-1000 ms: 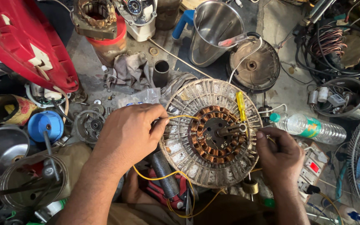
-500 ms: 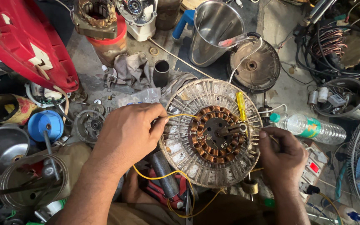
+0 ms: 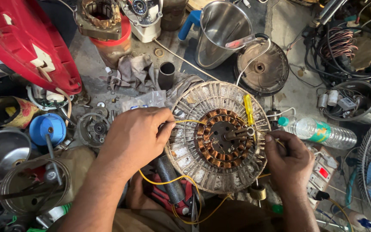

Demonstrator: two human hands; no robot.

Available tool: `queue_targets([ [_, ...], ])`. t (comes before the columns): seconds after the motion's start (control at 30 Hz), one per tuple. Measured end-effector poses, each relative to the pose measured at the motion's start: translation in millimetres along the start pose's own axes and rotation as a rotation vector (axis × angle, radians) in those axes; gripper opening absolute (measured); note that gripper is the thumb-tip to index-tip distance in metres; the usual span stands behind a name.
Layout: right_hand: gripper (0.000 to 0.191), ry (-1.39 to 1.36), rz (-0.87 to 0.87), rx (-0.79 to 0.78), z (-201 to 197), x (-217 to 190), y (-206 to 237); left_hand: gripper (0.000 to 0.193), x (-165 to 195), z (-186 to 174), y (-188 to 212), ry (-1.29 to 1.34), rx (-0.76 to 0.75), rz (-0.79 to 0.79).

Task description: The person tests and repairs an electric motor stator by connecting yellow wires to copper windings and using a multimeter to check continuity. They also use pliers to strip wire ends and a screwdriver to adjust connections.

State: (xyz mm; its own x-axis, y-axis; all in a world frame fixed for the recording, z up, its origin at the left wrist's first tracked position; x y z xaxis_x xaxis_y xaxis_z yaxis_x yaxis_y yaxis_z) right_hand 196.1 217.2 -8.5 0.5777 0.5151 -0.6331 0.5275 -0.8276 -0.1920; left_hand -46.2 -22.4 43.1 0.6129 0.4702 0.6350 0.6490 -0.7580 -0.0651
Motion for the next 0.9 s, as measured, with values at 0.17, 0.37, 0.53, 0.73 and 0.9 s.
queue_targets([
  [0.17, 0.015, -0.053, -0.056, 0.011, 0.2, -1.1, -0.8, 0.014, -2.3, 2.1, -1.1, -0.007, 0.003, -0.028],
  [0.37, 0.012, -0.096, 0.019, -0.015, 1.3, -0.1, 0.0, 0.015, -1.4, 0.6, -1.1, -0.007, -0.019, -0.054],
  [0.53, 0.012, -0.025, -0.003, 0.021, -0.8, 0.1, -1.3, 0.015, -1.0, -0.5, -1.0, -0.015, -0.033, -0.06],
  [0.73, 0.013, -0.013, -0.095, 0.015, -1.4, -0.4, -0.9, 0.014, -1.2, -0.7, -0.1, -0.001, -0.01, -0.038],
  [0.9, 0.013, -0.023, 0.007, 0.014, 0.0, 1.4, 0.5, 0.015, -1.1, -1.3, -0.5, 0.0, -0.019, -0.045],
])
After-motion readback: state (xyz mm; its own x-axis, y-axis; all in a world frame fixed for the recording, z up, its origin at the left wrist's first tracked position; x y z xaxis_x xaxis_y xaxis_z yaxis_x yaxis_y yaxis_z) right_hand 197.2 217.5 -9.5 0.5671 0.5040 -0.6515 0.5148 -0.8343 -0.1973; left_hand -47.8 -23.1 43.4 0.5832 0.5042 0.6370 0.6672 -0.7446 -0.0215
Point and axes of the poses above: each hand's wrist, its own y-axis away from the middle knuckle, its own z-axis out of the palm, x = y × z, the point moved 1 cm from there along -y, towards the middle knuckle, and after that the axes turned 1 degree about x, right-handed, at the moved point
